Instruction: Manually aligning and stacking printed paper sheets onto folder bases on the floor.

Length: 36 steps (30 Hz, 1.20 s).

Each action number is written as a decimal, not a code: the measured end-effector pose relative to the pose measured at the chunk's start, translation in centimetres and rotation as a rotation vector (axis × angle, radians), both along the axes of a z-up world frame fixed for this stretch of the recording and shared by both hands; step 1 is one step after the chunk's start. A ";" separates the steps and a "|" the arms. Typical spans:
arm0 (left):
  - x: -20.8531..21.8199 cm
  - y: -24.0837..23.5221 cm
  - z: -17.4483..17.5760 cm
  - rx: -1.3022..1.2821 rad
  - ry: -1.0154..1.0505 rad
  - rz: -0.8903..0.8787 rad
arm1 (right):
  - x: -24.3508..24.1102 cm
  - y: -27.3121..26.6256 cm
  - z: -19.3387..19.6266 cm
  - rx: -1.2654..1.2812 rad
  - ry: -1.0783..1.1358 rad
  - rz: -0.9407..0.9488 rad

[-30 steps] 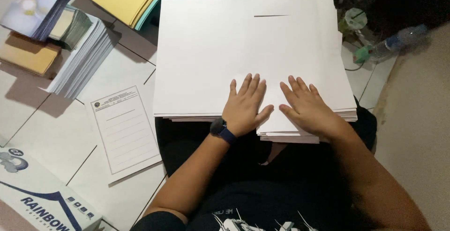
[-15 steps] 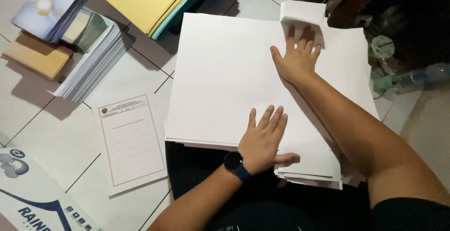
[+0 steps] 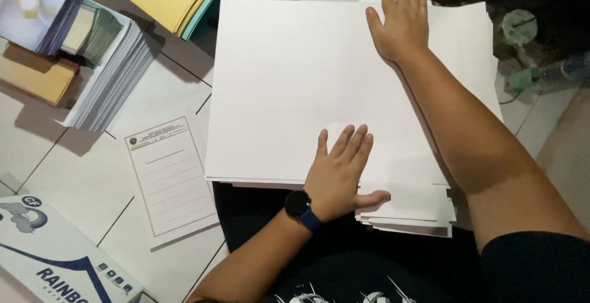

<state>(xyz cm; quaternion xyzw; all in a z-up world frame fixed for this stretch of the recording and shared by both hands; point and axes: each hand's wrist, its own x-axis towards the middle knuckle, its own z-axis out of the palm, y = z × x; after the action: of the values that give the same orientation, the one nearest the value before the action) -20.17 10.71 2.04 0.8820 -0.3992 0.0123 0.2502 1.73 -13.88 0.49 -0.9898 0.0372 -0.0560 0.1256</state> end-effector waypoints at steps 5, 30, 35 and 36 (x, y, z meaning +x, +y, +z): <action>0.2 0.0 -0.5 0.049 0.010 -0.009 | -9.0 -1.7 4.0 -0.013 0.234 -0.202; 27.4 -14.8 -4.0 0.175 -0.050 0.101 | -28.7 0.2 1.4 -0.219 0.334 0.155; 27.2 -15.7 -3.3 0.310 -0.073 0.183 | -28.6 -0.2 1.0 -0.251 0.314 0.169; 26.8 -15.4 -2.9 0.351 -0.058 0.172 | -28.6 0.0 1.5 -0.207 0.390 0.148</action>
<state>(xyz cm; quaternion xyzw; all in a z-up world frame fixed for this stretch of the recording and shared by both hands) 6.65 -4.71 -0.88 0.9422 -0.3253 -0.0105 0.0791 -26.84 -13.90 2.02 -0.9895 -0.0178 0.1420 0.0176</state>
